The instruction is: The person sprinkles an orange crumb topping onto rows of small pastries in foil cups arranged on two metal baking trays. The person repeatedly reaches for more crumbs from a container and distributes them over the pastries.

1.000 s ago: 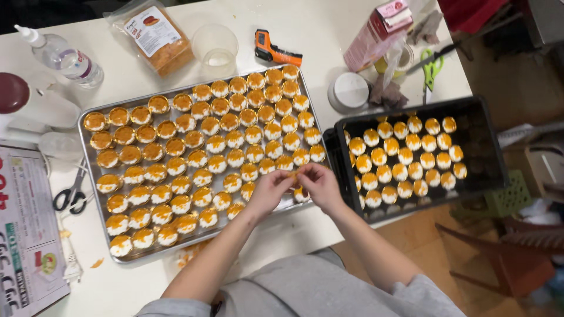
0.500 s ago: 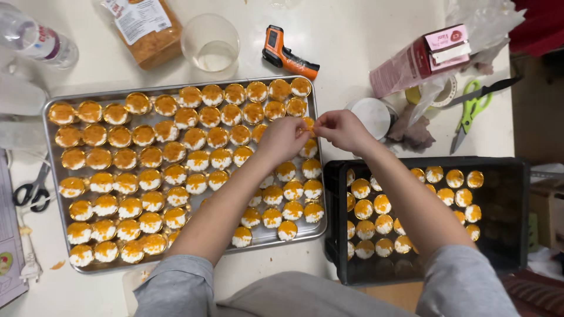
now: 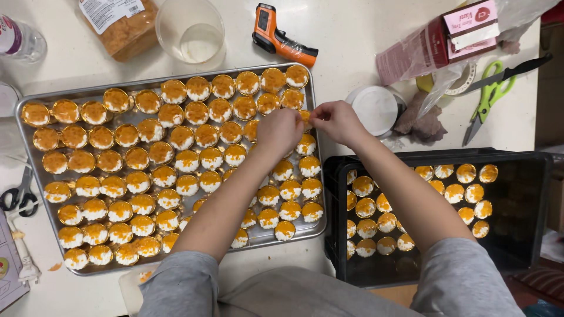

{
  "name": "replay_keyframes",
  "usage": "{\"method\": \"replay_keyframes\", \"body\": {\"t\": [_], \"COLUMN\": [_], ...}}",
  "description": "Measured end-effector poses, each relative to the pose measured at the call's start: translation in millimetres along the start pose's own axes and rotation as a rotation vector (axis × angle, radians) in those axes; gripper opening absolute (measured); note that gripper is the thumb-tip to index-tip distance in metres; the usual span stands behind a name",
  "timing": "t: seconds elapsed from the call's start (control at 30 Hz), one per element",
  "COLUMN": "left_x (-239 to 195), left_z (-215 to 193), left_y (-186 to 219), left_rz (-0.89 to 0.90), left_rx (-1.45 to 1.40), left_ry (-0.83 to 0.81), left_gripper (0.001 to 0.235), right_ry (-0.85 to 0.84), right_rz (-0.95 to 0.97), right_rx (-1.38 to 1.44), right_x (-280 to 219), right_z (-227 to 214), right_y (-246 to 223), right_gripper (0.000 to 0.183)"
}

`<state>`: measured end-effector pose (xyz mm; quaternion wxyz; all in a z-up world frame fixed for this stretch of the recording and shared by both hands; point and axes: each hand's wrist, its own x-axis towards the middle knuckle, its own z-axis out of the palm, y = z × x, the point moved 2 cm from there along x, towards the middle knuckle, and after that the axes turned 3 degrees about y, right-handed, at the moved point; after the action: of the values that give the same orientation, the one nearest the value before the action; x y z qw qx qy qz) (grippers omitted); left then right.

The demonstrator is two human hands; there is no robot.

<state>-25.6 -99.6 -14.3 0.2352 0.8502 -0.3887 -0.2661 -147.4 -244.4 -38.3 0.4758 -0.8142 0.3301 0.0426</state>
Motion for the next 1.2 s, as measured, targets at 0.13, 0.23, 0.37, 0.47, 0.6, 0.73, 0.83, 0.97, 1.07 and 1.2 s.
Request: {"method": "replay_keyframes", "body": {"t": [0.13, 0.23, 0.37, 0.47, 0.6, 0.73, 0.83, 0.97, 1.07, 1.2], "left_x": [0.8, 6.1, 9.3, 5.6, -2.7, -7.7, -9.9, -6.1, 0.1, 6.1], "left_z": [5.9, 9.1, 10.1, 6.0, -4.2, -17.0, -24.9, -22.2, -12.6, -1.9], "left_y": [-2.0, -4.6, -7.6, -8.0, -7.1, -5.9, -10.1, -14.5, -14.1, -12.8], "left_rz": [0.088, 0.169, 0.19, 0.198, 0.227, 0.231, 0.232, 0.27, 0.311, 0.373], "left_rx": [0.09, 0.179, 0.241, 0.199, 0.182, 0.177, 0.179, 0.248, 0.334, 0.438], "left_ry": [0.038, 0.067, 0.065, 0.09, 0.099, 0.112, 0.111, 0.086, 0.103, 0.086], "left_gripper": [0.018, 0.017, 0.016, 0.015, 0.02, 0.017, 0.014, 0.01, 0.009, 0.01], "right_ry": [0.02, 0.04, 0.078, 0.118, 0.135, 0.152, 0.163, 0.128, 0.107, 0.135], "right_rz": [-0.024, -0.018, -0.081, -0.16, -0.204, -0.209, -0.201, -0.207, -0.222, -0.211], "right_rx": [-0.111, -0.141, -0.228, -0.359, -0.489, -0.479, -0.47, -0.497, -0.491, -0.478], "right_x": [-0.4, -2.7, -5.3, -7.7, -11.6, -14.2, -16.7, -17.5, -15.9, -16.2], "right_z": [3.5, 1.0, -0.9, -2.0, -2.5, -5.1, -7.8, -6.7, -4.9, -6.8], "right_y": [-9.2, -16.7, -26.4, -31.1, -33.9, -38.3, -39.7, -40.3, -41.5, -39.5], "right_gripper": [0.018, 0.019, 0.018, 0.016, 0.016, 0.017, 0.019, 0.018, 0.019, 0.021]}}
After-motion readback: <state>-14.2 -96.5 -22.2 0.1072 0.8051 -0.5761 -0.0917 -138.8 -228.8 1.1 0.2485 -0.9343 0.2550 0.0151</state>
